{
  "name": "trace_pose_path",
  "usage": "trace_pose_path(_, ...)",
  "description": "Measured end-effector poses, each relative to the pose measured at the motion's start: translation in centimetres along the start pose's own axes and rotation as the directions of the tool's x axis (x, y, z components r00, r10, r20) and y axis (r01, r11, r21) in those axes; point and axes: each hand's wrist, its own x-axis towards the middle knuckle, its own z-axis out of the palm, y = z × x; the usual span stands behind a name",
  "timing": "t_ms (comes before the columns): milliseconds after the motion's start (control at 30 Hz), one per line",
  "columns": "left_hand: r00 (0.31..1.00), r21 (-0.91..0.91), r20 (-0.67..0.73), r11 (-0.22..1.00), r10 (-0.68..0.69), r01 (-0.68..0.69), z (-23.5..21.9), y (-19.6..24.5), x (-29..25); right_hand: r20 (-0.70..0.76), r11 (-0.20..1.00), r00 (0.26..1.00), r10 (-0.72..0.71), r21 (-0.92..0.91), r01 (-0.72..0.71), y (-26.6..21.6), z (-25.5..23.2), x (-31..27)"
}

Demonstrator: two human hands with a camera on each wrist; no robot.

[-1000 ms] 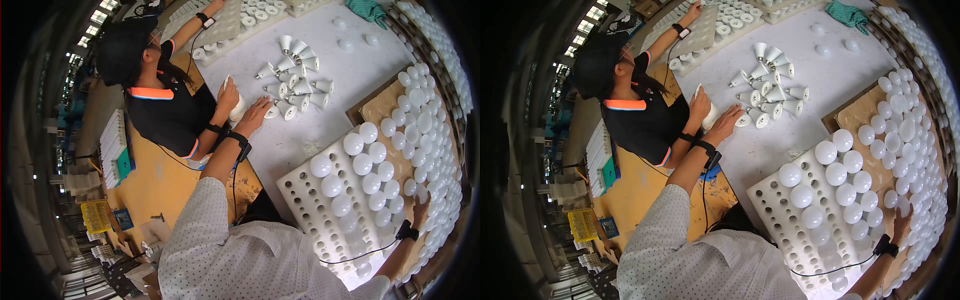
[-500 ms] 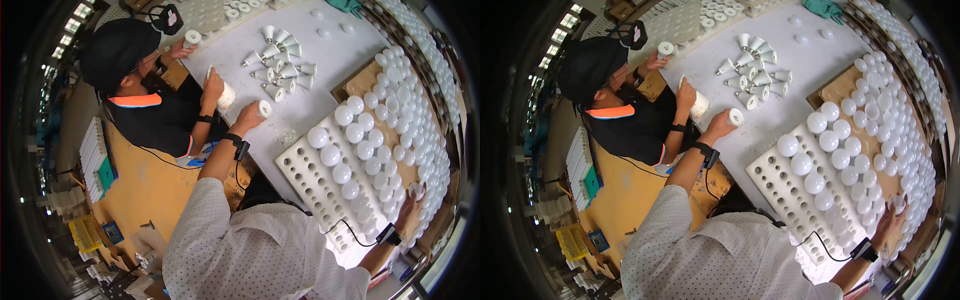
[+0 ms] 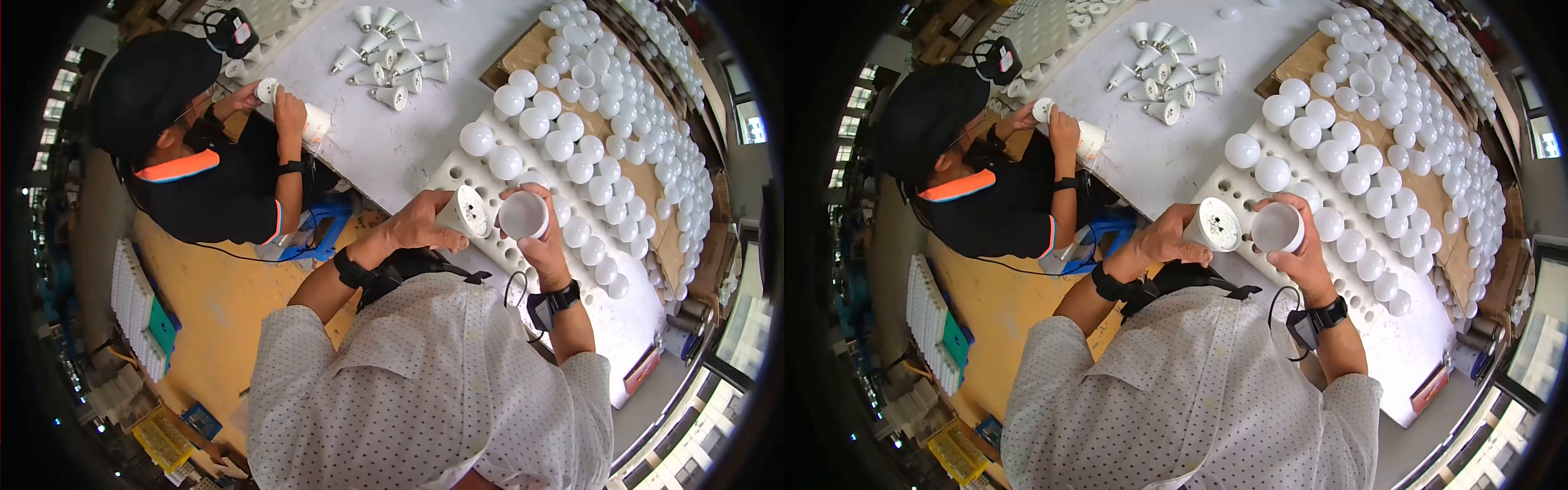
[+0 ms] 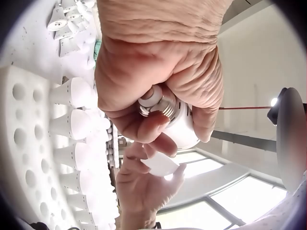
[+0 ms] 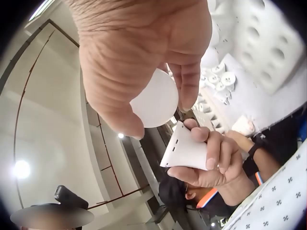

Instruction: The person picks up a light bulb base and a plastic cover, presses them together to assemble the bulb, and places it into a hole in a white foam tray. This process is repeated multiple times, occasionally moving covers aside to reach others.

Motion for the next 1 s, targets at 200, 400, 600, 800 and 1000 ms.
trace_pose_path(200,0.999,-0.094,0.012,0.995,-0.043,0.044,0.1,0.5,-1.3,0.115,0.971,0.993,-0.013,0.239,-0.015,0.6,1.3,0.6)
trace_pose_path(400,0.998,-0.075,0.034,0.996,-0.054,0.057,-0.5,0.2,-1.6,0.127,0.967,0.992,0.015,0.249,-0.047,1.1,1.8,0.9)
trace_pose_path(600,0.987,0.089,0.026,0.984,-0.160,0.157,-1.2,0.6,-1.2,0.183,0.978,0.983,0.027,-0.207,0.012,-0.4,1.8,1.4)
trace_pose_path(800,0.948,0.363,0.027,0.887,-0.317,0.286,-1.0,2.4,-0.8,0.351,0.597,0.931,0.099,-0.769,0.227,-2.5,3.5,1.4)
trace_pose_path(1000,0.958,0.408,0.062,0.883,-0.278,0.230,-1.4,1.1,-0.8,0.307,0.645,0.945,0.110,-0.746,0.167,-1.8,4.8,1.3)
